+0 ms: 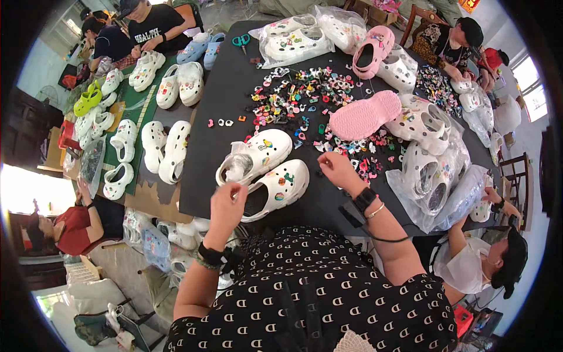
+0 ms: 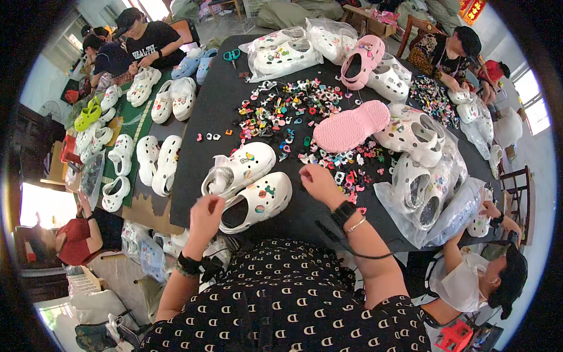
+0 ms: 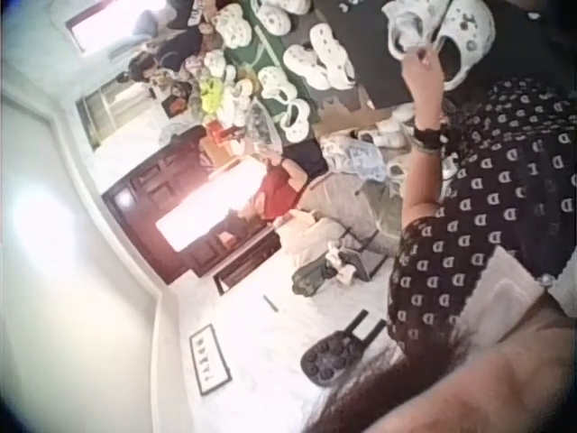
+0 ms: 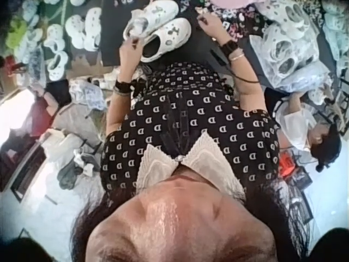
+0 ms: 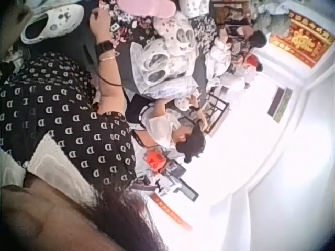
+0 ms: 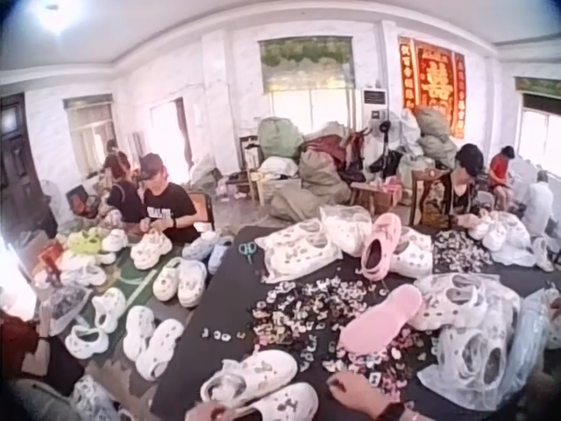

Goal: Insert decorative charms into the holes of foam clogs and package them.

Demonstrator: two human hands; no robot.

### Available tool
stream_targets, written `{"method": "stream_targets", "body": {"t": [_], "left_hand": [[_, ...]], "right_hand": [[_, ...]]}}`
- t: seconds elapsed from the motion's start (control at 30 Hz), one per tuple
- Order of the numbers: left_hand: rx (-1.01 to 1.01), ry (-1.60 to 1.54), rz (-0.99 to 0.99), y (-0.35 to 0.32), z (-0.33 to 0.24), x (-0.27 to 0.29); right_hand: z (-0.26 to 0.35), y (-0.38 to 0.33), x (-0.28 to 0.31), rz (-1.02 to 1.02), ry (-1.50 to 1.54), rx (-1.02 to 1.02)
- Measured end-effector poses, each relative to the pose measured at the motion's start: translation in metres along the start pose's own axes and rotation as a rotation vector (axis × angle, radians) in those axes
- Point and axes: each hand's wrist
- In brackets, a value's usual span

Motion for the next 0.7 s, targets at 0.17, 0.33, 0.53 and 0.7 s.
{"method": "stream_targets", "body": {"t": [0.17,0.33,0.53,0.7], "left_hand": [[0.396,-0.926,0.496,-0.016,0.001,-0.046],[0.546,-1.327,0.678,0.002,-0.009,-0.078],[0.526,-1.453,0.819,0.022,-0.024,-0.082],[0.513,-1.494,0.887,0.027,-0.016,-0.090]], "right_hand": [[-0.011,-0.028,-0.011,0.043,-0.005,-0.041],[0.001,-0.036,-0.027,0.074,0.009,-0.049],[0.031,-0.020,-0.045,0.121,-0.037,0.199],[0.034,0.001,-0.063,0.149,-0.181,0.203]]}}
Point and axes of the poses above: each hand's wrist, its own y-axis towards the middle knuckle, its own x-axis out of the back of the hand, z = x × y, and after that the axes turned 15 degrees about y, right-handed
